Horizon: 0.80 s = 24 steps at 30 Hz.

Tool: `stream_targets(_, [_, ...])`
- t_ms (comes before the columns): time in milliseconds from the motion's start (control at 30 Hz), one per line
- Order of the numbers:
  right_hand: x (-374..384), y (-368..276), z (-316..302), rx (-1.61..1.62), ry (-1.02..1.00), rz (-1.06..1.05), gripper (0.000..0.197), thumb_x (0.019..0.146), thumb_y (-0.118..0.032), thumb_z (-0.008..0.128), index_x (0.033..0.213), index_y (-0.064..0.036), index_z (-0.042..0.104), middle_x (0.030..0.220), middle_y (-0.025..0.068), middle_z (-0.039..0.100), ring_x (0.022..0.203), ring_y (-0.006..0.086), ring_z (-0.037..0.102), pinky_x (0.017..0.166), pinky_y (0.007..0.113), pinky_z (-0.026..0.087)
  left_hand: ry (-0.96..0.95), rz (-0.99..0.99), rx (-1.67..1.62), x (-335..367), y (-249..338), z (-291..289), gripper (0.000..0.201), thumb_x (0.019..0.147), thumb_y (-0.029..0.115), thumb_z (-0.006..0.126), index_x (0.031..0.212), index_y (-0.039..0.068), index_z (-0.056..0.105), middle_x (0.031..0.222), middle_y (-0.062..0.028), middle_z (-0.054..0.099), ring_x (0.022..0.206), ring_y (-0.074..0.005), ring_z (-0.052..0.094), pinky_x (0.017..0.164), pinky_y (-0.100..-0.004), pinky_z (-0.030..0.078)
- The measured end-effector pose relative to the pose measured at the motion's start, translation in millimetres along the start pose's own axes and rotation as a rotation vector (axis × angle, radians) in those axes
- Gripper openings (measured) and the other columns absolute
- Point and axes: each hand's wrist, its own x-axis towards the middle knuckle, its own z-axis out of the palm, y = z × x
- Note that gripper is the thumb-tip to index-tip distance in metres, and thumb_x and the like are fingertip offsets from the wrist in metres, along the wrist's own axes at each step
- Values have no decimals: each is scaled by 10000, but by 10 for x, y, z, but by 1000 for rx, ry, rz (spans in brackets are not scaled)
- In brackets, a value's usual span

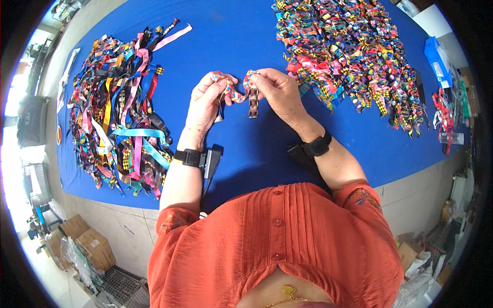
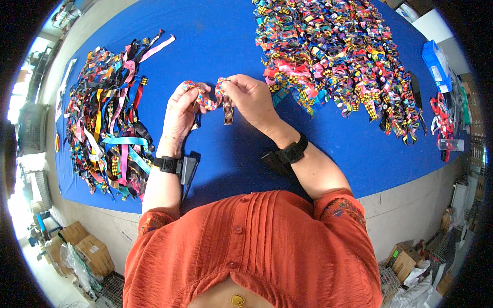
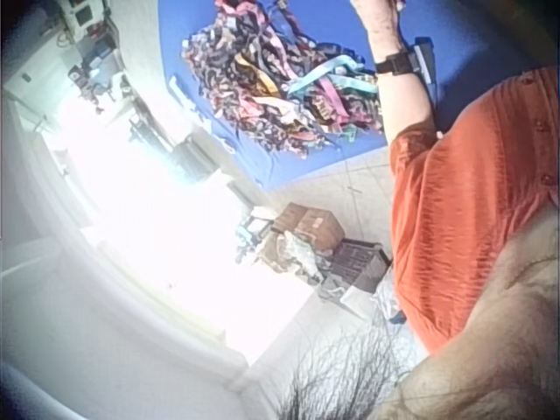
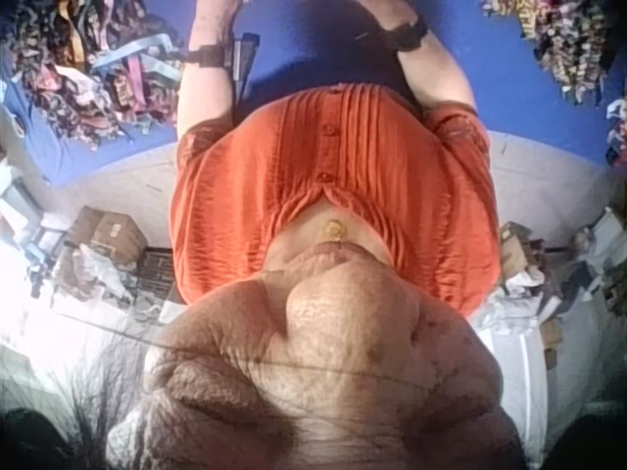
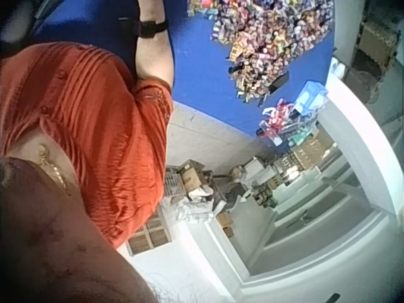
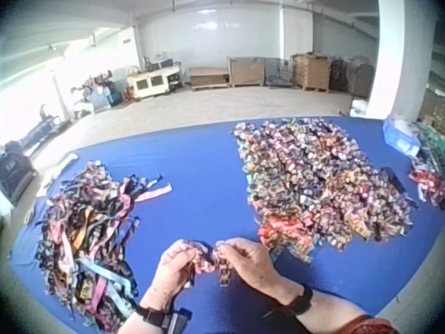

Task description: Fold various colored ribbons and arrange them on a table.

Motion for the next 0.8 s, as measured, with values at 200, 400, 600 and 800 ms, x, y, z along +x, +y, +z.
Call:
stream_targets(200, [30, 63, -82, -28, -2, 44, 197, 1002, -199, 626, 952, -26, 707, 761, -25, 670, 667, 22, 594, 582, 205, 474, -101, -11, 11, -35, 71, 75, 244, 981, 221, 625, 1063, -7, 645, 1146, -185, 687, 838, -230, 699, 672, -297, 569])
stream_targets(400, [32, 102, -83, -99, -55, 85, 238, 1007, -231, 604, 955, -19, 700, 754, -14, 668, 654, 35, 584, 586, 230, 471, -206, -69, -9, -52, 68, 53, 256, 988, 215, 625, 1070, -27, 643, 1089, -189, 715, 831, -210, 715, 727, -268, 558])
stream_targets(600, [28, 98, -96, -77, -181, 67, 226, 1027, -158, 513, 1088, -18, 678, 850, -10, 680, 727, 48, 609, 656, 234, 503, -119, -19, 74, -23, 22, -42, 315, 963, 244, 647, 1091, -44, 643, 1071, -193, 713, 914, -239, 711, 812, -337, 593])
stream_targets(800, [22, 151, -155, -79, -259, 89, 253, 1040, -148, 506, 1181, -16, 670, 920, -14, 682, 790, 46, 622, 692, 227, 510, -171, -75, 46, -30, 31, 26, 255, 972, 206, 639, 1077, -26, 636, 1055, -179, 721, 956, -237, 709, 862, -350, 579])
